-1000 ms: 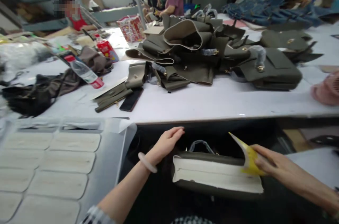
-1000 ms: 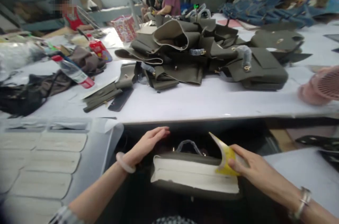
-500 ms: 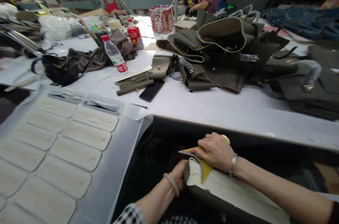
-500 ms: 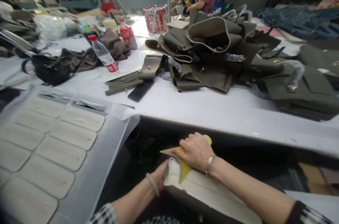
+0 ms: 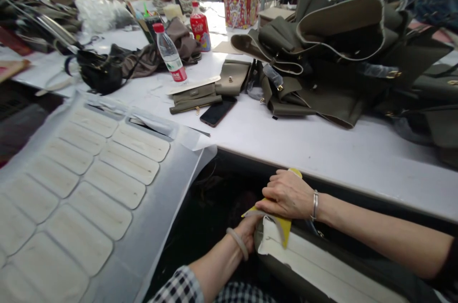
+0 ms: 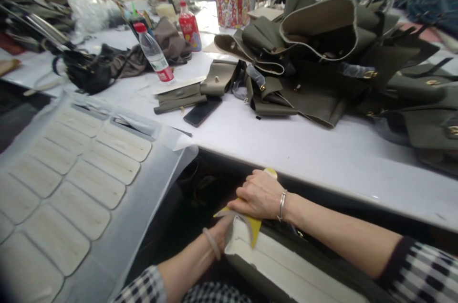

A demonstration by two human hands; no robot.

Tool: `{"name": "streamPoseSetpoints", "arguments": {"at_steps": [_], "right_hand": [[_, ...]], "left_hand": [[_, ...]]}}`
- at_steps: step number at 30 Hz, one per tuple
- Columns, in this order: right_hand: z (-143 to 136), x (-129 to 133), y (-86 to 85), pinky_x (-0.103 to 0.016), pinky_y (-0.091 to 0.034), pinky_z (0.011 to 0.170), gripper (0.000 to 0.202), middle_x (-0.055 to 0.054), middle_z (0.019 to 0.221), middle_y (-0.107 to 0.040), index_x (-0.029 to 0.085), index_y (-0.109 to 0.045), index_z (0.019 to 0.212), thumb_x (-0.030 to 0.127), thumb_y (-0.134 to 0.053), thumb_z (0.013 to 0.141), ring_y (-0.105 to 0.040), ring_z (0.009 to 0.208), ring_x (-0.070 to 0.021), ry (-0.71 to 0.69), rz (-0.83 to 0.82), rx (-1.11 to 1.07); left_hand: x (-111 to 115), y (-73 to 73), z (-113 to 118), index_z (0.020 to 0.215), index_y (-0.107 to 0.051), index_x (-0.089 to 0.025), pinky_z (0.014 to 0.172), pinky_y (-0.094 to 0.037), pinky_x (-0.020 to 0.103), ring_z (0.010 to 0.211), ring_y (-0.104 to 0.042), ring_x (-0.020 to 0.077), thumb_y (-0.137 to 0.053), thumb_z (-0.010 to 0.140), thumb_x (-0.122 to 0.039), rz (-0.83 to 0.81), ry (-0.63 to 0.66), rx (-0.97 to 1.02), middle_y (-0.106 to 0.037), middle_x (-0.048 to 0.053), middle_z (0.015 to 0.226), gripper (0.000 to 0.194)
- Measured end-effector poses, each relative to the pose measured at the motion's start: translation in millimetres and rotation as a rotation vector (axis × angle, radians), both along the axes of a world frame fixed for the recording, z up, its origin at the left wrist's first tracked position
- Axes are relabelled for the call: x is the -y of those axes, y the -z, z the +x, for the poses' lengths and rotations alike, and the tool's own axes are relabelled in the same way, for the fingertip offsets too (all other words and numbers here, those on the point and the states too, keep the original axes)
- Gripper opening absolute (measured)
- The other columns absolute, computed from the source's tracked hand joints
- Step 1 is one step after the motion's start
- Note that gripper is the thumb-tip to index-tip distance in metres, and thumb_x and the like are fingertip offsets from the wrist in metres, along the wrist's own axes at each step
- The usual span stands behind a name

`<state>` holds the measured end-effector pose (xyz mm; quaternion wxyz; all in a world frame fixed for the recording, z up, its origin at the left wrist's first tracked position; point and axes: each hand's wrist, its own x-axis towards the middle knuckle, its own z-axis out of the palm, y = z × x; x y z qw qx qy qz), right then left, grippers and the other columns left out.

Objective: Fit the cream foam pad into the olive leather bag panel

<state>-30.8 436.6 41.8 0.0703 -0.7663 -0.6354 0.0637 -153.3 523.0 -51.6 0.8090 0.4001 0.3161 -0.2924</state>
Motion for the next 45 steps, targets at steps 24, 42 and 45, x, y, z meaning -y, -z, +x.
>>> {"name": "streamPoseSetpoints", "arguments": {"at_steps": [24, 42, 45], "right_hand": [[8, -10, -4.1, -0.035, -0.017, 0.062, 0.052, -0.005, 0.058, -0.066, 0.018, -0.062, 0.063, 0.047, -0.042, 0.101, -0.053, 0.056, -0.0143, -0.193, 0.005, 0.032], [-19, 17, 3.4, -0.036, -0.018, 0.063, 0.054, -0.004, 0.059, -0.063, 0.018, -0.059, 0.066, 0.043, -0.030, 0.105, -0.051, 0.056, -0.0142, -0.055, -0.027, -0.055], [-28, 27, 1.0, -0.035, -0.021, 0.063, 0.054, -0.004, 0.062, -0.063, 0.019, -0.060, 0.068, 0.045, -0.028, 0.104, -0.051, 0.058, -0.0146, 0.008, -0.063, -0.107]], "left_hand": [[-44, -85.1, -54, 0.112, -0.067, -0.016, 0.078, -0.047, 0.027, 0.089, -0.062, 0.0208, -0.056, 0.093, -0.041, 0.719, 0.101, 0.511, -0.067, 0.003, 0.088, 0.033], [-40, -82.3, -56, 0.130, -0.064, -0.020, 0.111, -0.038, 0.034, 0.124, -0.055, 0.0229, -0.044, 0.100, -0.040, 0.772, 0.168, 0.641, -0.063, 0.007, 0.131, 0.041], [-44, -72.7, -52, 0.128, -0.066, -0.022, 0.108, -0.042, 0.038, 0.125, -0.055, 0.0242, -0.044, 0.098, -0.050, 0.388, 0.021, 0.463, -0.062, 0.006, 0.133, 0.046]]}}
